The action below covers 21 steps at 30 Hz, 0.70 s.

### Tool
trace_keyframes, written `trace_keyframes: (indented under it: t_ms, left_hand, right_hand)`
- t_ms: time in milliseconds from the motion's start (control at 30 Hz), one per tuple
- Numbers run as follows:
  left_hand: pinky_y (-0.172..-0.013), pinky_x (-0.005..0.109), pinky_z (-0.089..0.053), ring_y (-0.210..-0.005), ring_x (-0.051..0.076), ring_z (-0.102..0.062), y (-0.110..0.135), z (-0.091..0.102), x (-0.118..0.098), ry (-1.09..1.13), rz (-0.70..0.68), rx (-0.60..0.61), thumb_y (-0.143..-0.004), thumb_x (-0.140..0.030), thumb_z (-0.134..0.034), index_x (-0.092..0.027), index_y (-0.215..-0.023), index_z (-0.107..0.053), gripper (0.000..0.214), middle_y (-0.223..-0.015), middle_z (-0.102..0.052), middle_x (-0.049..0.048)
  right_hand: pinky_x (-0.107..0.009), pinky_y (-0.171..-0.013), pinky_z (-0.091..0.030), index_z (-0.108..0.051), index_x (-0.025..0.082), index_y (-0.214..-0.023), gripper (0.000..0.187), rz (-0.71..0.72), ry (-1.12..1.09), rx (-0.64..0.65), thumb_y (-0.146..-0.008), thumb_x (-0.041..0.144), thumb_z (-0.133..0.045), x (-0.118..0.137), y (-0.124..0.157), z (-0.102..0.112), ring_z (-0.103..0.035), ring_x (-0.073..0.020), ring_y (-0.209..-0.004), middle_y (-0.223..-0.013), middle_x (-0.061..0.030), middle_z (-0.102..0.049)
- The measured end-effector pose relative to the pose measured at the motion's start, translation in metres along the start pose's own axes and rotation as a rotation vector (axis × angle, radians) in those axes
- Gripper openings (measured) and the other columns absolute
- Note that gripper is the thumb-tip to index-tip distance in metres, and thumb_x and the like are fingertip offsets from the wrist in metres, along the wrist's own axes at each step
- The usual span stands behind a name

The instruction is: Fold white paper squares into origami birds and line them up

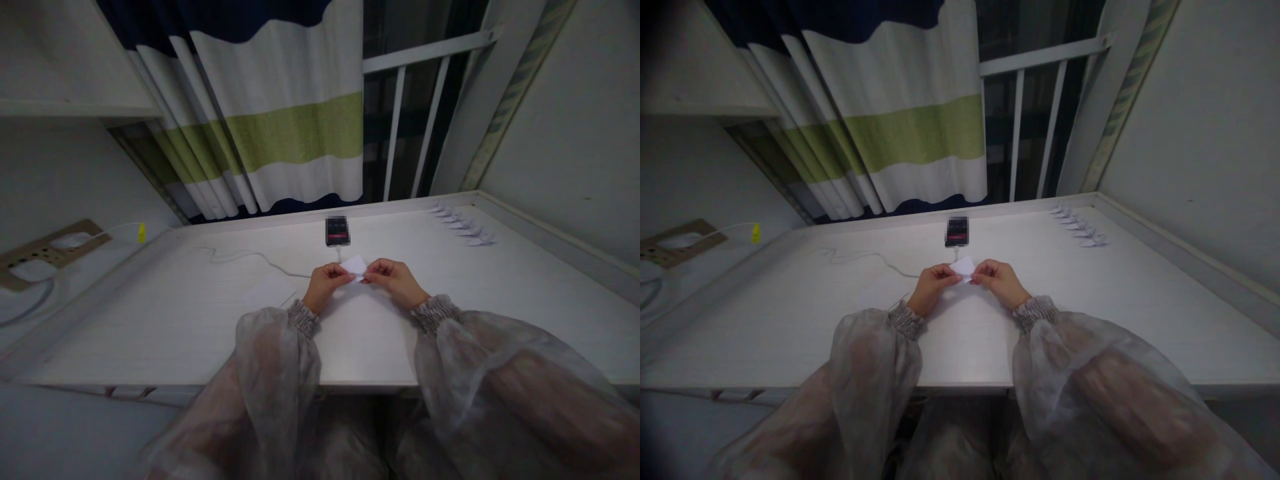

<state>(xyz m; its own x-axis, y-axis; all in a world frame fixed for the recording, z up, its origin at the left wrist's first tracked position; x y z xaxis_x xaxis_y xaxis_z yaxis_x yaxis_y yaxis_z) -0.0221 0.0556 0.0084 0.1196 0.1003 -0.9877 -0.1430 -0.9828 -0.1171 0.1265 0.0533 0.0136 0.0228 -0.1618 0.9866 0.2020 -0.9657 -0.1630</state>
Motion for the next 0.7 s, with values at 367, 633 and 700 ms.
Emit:
trace_keyframes:
  t_ms: [367, 633, 700]
  left_hand:
    - [-0.057, 0.020, -0.038, -0.056, 0.006, -0.047, 0.000, 0.001, -0.006, 0.012, -0.075, -0.072, -0.051, -0.023, -0.072, -0.012, -0.056, -0.056, 0.020, -0.061, -0.055, -0.0022]
    - [-0.057, 0.021, -0.037, -0.054, 0.006, -0.048, -0.001, 0.001, -0.004, 0.028, -0.046, -0.098, -0.052, -0.023, -0.071, -0.013, -0.057, -0.057, 0.018, -0.056, -0.056, -0.0031]
    - [-0.057, 0.021, -0.037, -0.053, 0.006, -0.048, -0.002, 0.001, -0.003, 0.033, -0.047, -0.103, -0.052, -0.022, -0.071, -0.012, -0.057, -0.056, 0.019, -0.055, -0.056, -0.0035]
  right_hand:
    - [-0.026, -0.061, -0.045, -0.053, 0.016, -0.063, 0.024, 0.068, 0.045, 0.030, -0.058, 0.035, -0.066, 0.011, 0.005, -0.003, -0.061, -0.0128, -0.061, -0.059, 0.0020, -0.059]
    - [-0.026, -0.063, -0.047, -0.053, 0.016, -0.063, 0.022, 0.066, -0.011, 0.015, -0.059, 0.032, -0.067, 0.010, 0.004, -0.004, -0.061, -0.0115, -0.060, -0.060, 0.0034, -0.058]
    - [-0.026, -0.062, -0.047, -0.052, 0.016, -0.064, 0.022, 0.050, -0.007, 0.005, -0.059, 0.032, -0.067, 0.010, 0.004, -0.004, -0.061, -0.0117, -0.059, -0.059, 0.0028, -0.059]
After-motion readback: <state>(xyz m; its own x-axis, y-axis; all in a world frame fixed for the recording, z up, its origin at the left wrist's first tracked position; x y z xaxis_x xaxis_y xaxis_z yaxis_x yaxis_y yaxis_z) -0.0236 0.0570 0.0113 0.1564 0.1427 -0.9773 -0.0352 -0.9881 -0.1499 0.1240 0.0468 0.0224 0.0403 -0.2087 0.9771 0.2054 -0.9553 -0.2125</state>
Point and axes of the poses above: each hand's wrist, its own y-axis away from the middle knuckle, its own z-axis out of the back of the hand, x = y × z, the point moved 5 cm from there along -y, towards the middle knuckle
